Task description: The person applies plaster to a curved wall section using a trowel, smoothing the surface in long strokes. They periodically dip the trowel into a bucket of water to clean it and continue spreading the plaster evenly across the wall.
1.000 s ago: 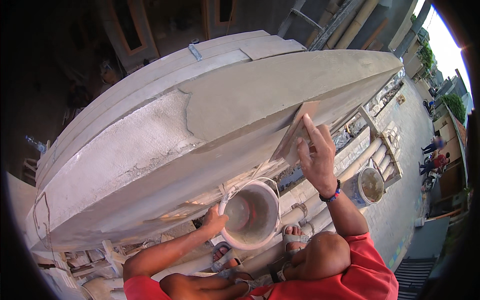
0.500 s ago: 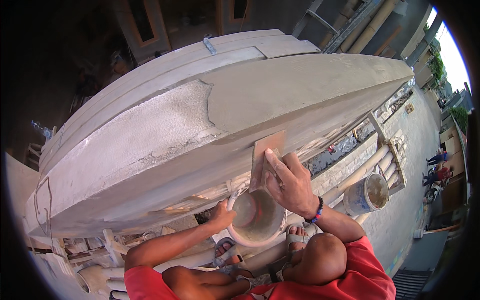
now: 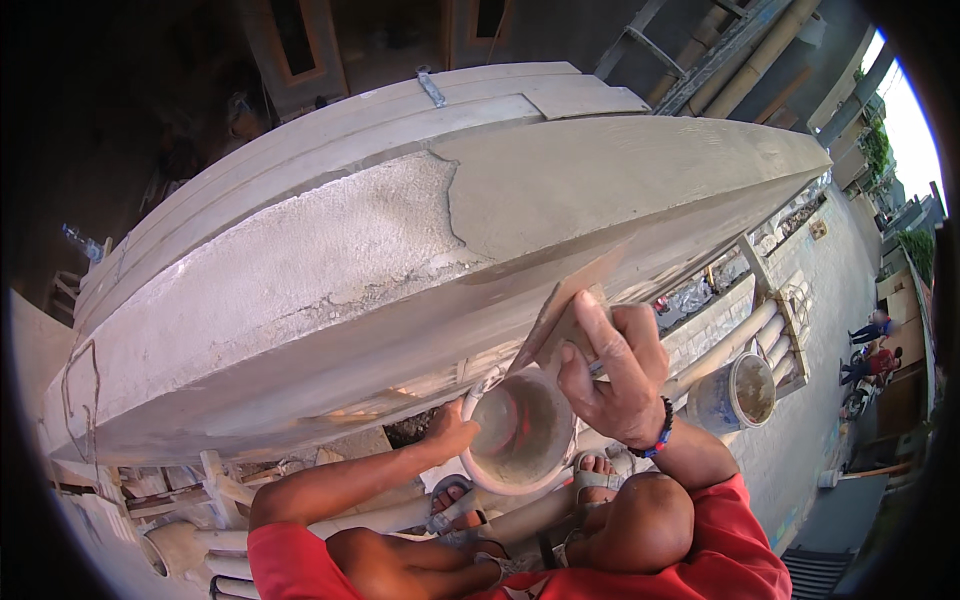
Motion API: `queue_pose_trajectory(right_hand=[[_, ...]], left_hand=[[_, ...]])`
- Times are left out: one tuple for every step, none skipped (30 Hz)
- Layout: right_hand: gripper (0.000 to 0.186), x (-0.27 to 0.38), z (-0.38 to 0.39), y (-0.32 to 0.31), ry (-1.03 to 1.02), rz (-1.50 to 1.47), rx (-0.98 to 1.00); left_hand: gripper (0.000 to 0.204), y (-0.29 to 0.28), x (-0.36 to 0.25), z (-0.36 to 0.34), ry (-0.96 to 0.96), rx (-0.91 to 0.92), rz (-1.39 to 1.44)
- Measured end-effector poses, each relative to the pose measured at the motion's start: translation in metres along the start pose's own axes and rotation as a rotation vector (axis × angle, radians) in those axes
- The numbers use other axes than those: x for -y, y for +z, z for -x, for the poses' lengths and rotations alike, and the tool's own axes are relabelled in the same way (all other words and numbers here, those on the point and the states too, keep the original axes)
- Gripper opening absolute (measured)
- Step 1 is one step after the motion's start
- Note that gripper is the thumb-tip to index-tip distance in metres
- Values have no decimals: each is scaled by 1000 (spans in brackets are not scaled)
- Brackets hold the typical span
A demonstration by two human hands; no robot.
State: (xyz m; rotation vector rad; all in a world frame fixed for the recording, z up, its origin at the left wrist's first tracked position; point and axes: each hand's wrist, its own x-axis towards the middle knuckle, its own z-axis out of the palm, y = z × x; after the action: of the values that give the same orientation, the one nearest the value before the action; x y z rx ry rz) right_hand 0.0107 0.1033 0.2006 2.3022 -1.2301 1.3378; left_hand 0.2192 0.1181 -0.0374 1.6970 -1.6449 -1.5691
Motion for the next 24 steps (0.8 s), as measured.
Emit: queue_pose_trajectory(right_hand=[[57,-3,-15,-6,-38,31,-79],[58,-6,-27,-1,-3,50,-68],[58,-4,-34,6,32,70,-57],[60,1,-32,15,27,71,9],[61,4,-24,22,20,73,78],[65,8,-9,23,0,68,193],[65,9,1,15,7,36,317],[66,6,9,1,12,3,436],[67,-2,13,-15,16,-29,557],[65,-11,4,-39,-6,-47,523],[63,-17,-9,-74,-15,-52,508],[59,-20,-28,-104,23,-16,464],[51,-20,-46,-125,67,70,391],[43,-28,-61,-148,95,69,395],[37,-34,-84,-158,32,55,413],[39,-41,-104,-160,0,44,484],[36,-46,-121,-156,-82,38,528],[31,-51,-133,-148,-98,59,577],[30,-54,-146,-136,-180,53,637],[30,-55,-156,-118,-266,33,690],[32,-48,-164,-105,-332,35,720],[35,-40,-169,-94,-393,49,754],[38,-35,-173,-84,-456,49,779],[39,-33,-175,-73,-491,82,798]], left_hand=[[46,2,-5,5,-6,14,-19],[46,-2,-17,10,-79,56,84],[46,1,-13,9,-55,47,58],[46,2,-5,7,-27,29,36],[46,2,-5,4,4,12,18],[51,2,-4,2,-6,28,3],[56,3,-4,2,-23,47,-4],[62,2,-4,2,-37,62,-14],[62,1,-4,2,-51,59,-34],[61,-2,-5,3,-68,41,-54],[61,5,-6,3,-84,46,-64],[60,4,-7,5,-86,44,-48],[59,-1,-6,5,-91,39,-37],[58,0,-8,4,-80,50,-20],[58,1,-4,3,-70,45,1],[57,3,3,-1,-61,38,22],[56,6,5,-5,-46,34,43],[55,8,5,-7,-33,20,25],[55,8,5,-6,-25,3,2],[54,4,9,-3,-27,-23,-26],[54,2,4,-2,-41,0,1],[54,4,-7,-2,-46,34,30],[54,3,-13,0,-61,56,53],[52,3,-16,2,-52,52,64]])
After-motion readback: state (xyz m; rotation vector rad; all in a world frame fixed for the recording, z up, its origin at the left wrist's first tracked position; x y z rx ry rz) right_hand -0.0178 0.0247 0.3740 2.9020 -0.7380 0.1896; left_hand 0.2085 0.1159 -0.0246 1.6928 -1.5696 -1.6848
